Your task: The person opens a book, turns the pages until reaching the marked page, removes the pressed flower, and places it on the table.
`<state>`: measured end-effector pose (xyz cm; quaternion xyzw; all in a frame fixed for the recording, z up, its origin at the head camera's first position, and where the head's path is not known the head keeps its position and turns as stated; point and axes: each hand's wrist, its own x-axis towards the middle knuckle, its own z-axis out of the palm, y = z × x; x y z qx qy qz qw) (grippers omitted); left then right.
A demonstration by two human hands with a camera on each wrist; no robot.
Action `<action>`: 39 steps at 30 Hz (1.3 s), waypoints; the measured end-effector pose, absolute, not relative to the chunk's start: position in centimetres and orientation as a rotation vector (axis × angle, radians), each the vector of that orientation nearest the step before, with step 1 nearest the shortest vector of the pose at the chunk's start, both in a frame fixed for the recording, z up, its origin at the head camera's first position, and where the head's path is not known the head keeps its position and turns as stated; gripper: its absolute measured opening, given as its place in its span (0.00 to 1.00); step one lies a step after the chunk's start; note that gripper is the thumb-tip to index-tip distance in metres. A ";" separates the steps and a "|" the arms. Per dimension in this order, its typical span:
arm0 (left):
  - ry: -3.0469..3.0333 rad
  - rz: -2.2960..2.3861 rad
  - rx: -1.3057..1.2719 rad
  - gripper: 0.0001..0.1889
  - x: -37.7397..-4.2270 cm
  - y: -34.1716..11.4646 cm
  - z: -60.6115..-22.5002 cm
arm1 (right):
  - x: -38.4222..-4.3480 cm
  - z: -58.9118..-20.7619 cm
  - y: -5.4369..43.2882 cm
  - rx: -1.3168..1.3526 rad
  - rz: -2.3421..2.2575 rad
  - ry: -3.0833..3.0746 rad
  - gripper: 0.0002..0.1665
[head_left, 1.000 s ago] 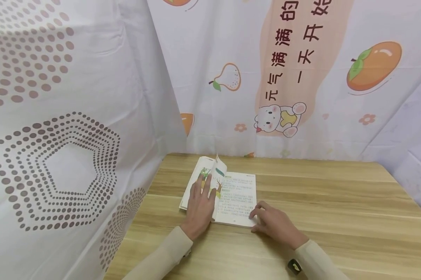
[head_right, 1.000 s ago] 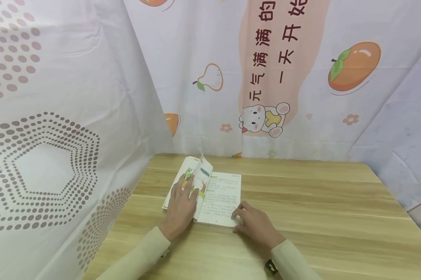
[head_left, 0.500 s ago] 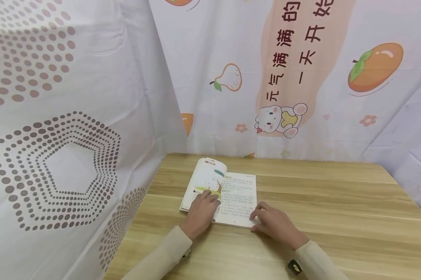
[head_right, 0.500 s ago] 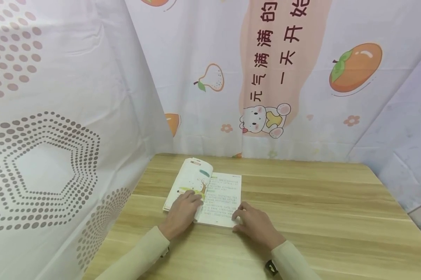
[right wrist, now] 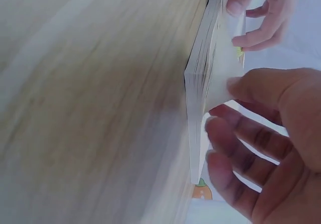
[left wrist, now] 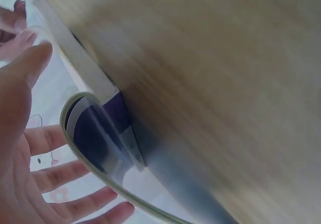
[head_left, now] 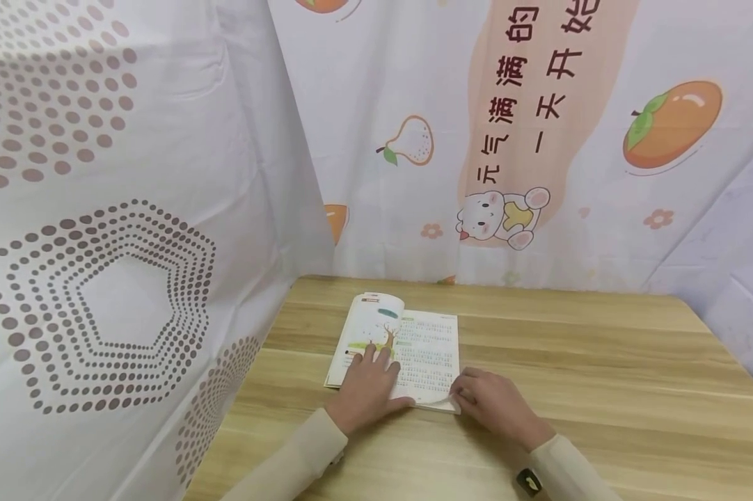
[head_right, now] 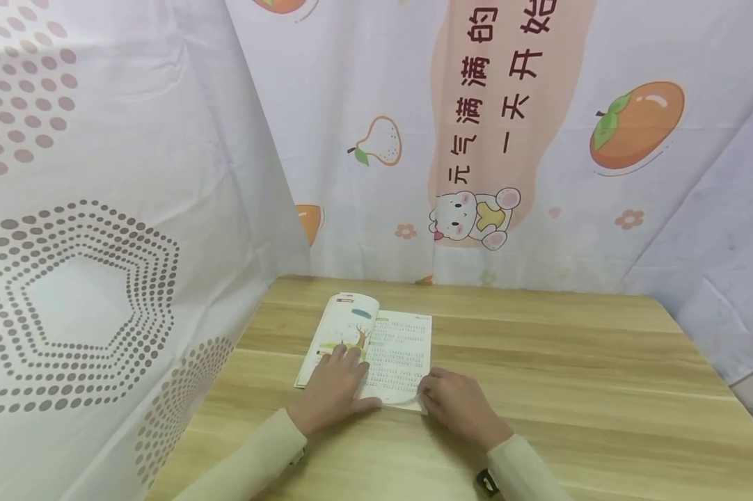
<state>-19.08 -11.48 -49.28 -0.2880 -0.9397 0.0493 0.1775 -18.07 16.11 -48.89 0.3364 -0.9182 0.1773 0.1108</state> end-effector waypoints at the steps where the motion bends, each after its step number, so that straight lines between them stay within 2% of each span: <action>1: -2.666 0.146 -0.815 0.39 -19.0 -11.4 -49.4 | -18.0 -48.9 16.1 0.972 0.535 -2.697 0.05; 6: -2.659 0.198 -0.805 0.39 -18.8 -11.3 -49.5 | -18.0 -48.6 16.0 0.907 0.643 -2.664 0.02; 10: -2.641 0.212 -0.798 0.35 -18.8 -11.3 -49.4 | -17.9 -48.3 16.0 0.872 0.738 -2.615 0.03; 15: -2.599 0.191 -0.791 0.23 -18.9 -11.3 -49.5 | -17.9 -48.3 16.2 0.826 0.813 -2.554 0.15; 19: -2.580 0.186 -0.750 0.15 -19.1 -11.3 -49.5 | -18.0 -48.7 16.2 0.847 0.751 -2.585 0.16; 23: -2.556 0.147 -0.688 0.25 -19.2 -11.3 -49.4 | -17.9 -49.1 16.2 0.898 0.662 -2.699 0.14; 30: -2.524 0.066 -0.625 0.44 -19.5 -11.7 -49.3 | -17.6 -49.2 15.9 0.926 0.615 -2.869 0.19; 33: -2.529 0.044 -0.620 0.49 -19.6 -11.8 -49.2 | -17.7 -49.2 15.9 0.918 0.611 -2.884 0.18; 34: -2.527 0.043 -0.622 0.47 -19.6 -11.8 -49.1 | -17.7 -49.2 15.9 0.917 0.610 -2.886 0.18; 39: -2.489 0.062 -0.635 0.26 -20.0 -12.3 -48.9 | -17.8 -49.3 15.8 0.929 0.582 -2.878 0.15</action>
